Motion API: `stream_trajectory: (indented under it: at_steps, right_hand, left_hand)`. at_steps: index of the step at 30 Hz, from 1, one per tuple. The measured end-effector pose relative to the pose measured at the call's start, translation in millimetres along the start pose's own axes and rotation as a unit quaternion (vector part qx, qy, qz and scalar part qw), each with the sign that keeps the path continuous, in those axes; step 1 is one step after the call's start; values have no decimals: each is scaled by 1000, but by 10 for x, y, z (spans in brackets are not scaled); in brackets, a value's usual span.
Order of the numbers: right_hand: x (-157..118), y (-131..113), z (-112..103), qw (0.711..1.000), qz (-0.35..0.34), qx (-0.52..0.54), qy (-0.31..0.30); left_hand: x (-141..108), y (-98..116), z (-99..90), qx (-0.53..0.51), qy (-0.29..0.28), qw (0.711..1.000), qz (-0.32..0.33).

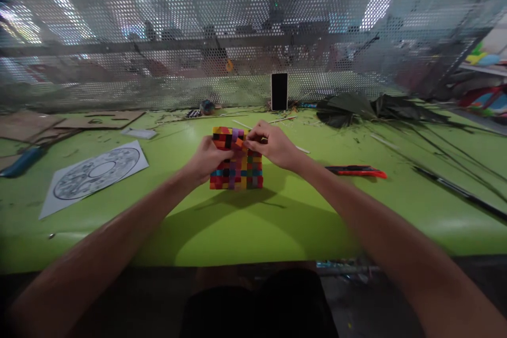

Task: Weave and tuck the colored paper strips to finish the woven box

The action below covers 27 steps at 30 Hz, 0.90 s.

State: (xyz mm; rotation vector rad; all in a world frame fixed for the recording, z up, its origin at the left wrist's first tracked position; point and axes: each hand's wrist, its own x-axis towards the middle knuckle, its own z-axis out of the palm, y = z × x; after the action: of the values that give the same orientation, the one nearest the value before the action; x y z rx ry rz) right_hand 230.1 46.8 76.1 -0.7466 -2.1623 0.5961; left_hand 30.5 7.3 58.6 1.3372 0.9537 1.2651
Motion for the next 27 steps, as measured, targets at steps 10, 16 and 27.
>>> stream_trajectory:
  at_steps: [10, 16, 27]
  right_hand:
    - [-4, -12, 36, 996, 60, 61, 36]
    - [-28, -14, 107, 984, 140, 91, 61]
    - [-35, -129, 127, 987, 142, 47, 60]
  left_hand:
    - [4, -24, -11, -11, 34, 999, -6]
    - [19, -27, -40, 6, 35, 999, -11]
    - [8, -102, 9, 18, 18, 1000, 17]
